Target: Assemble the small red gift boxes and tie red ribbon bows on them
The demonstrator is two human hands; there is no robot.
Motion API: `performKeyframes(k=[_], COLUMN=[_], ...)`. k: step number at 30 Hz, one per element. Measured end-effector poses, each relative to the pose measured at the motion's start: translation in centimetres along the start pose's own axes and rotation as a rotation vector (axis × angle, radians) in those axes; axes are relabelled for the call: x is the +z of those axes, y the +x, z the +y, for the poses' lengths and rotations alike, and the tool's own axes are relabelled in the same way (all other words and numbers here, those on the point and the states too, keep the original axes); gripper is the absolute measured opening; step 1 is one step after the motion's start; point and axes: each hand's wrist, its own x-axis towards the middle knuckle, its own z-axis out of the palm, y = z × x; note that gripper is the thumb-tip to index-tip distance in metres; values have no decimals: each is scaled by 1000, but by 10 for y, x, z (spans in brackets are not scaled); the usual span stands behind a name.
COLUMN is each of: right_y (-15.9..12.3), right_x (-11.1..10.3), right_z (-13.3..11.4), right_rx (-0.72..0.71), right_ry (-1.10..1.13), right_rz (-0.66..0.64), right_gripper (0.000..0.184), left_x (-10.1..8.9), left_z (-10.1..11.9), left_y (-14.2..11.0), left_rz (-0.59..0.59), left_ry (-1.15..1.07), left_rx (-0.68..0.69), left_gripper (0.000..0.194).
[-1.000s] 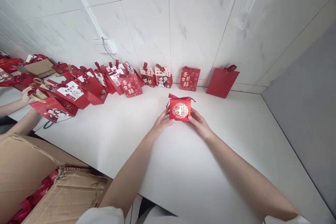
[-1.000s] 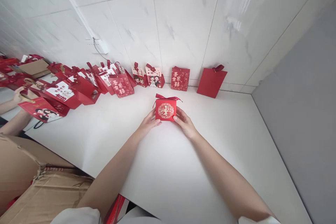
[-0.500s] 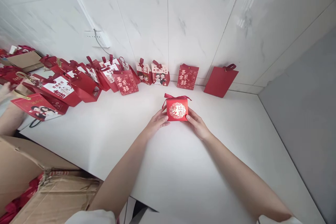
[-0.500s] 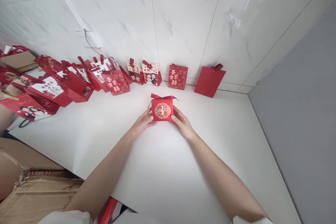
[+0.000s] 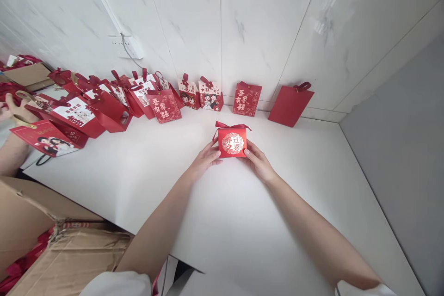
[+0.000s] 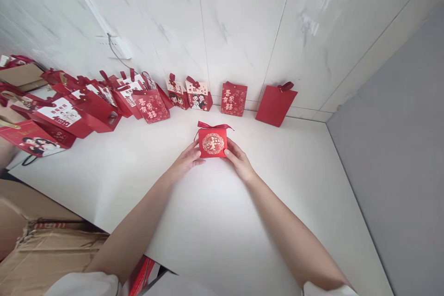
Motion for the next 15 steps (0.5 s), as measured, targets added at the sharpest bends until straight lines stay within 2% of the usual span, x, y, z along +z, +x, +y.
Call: performKeyframes(k=[10,15], right_y=[0,0], right_x=[-2,-2], right_z=[1,1], right_rx=[1,-7], right_ry=[7,18], right_rz=[-4,-4], right_gripper=[53,51], left_x=[-1,2], left_z=[-3,3], left_y=[2,0], left_rz=[10,-35], left_ry=[-7,-2], left_rx=[-9,-5], left_gripper=[72,68])
